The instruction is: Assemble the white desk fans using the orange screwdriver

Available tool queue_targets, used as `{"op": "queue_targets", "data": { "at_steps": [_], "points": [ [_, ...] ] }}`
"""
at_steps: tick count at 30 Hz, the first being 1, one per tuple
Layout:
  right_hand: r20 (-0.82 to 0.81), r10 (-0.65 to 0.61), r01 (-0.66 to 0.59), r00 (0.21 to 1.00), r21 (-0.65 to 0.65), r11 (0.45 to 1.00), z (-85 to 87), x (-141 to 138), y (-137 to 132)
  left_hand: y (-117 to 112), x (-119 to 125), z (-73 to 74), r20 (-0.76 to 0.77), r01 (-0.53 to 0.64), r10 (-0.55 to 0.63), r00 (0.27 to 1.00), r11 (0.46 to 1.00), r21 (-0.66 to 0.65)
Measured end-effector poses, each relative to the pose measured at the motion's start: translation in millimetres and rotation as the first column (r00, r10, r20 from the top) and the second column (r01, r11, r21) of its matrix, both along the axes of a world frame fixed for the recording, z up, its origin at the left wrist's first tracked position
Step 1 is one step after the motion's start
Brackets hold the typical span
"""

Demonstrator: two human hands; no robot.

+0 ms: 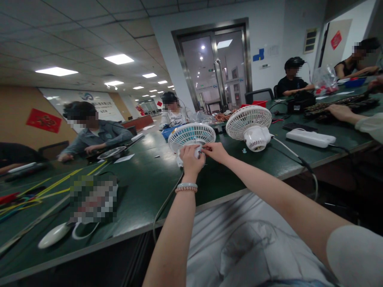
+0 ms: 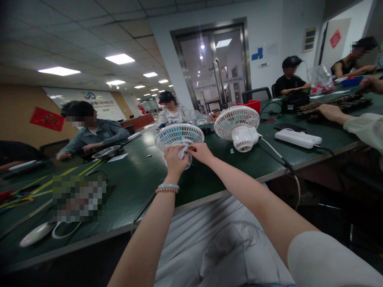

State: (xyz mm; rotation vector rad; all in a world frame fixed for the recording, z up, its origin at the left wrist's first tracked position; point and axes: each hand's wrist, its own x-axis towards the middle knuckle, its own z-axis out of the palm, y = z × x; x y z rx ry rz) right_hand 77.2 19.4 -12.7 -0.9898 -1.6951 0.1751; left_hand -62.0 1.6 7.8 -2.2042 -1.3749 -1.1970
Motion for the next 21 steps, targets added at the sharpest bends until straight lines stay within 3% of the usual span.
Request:
{"op": "queue_targets", "data": {
  "at_steps": [3, 8, 11, 14, 18, 21],
  "points": [
    [-0.024, -0.001, 0.0, 1.0, -0.016, 1.0, -0.4, 0, 0, -2, 4, 0.0, -0.055, 0.026, -0.029, 0.998, 0.998, -0.055],
    [-0.037, 0.001, -0.002, 0.999, -0.044, 0.999, 1.1, 1, -1, -5, 7, 2.9, -0.071, -0.031, 0.023, 0.997, 0.992, -0.123],
    [-0.006, -0.105, 0.105, 0.994, -0.034, 0.994, -0.1, 4, 3, -3, 7, 2.8, -0.063, -0.032, 0.025, 0.998, 0.993, -0.117],
    [0.151, -0.166, 0.178, 0.974, -0.071, 0.981, -6.9, 5, 8, 1, 5, 0.8, -0.051, 0.006, -0.01, 0.999, 0.997, -0.078],
    [0.447, -0.032, 0.122, 0.894, -0.174, 0.977, -17.9, 1, 9, 3, 5, -0.6, -0.045, 0.02, -0.022, 0.999, 0.998, -0.053],
    [0.519, -0.021, 0.148, 0.854, -0.204, 0.968, -19.8, -2, 7, 2, 6, 0.2, -0.054, -0.001, -0.003, 0.999, 0.997, -0.078]
  ]
}}
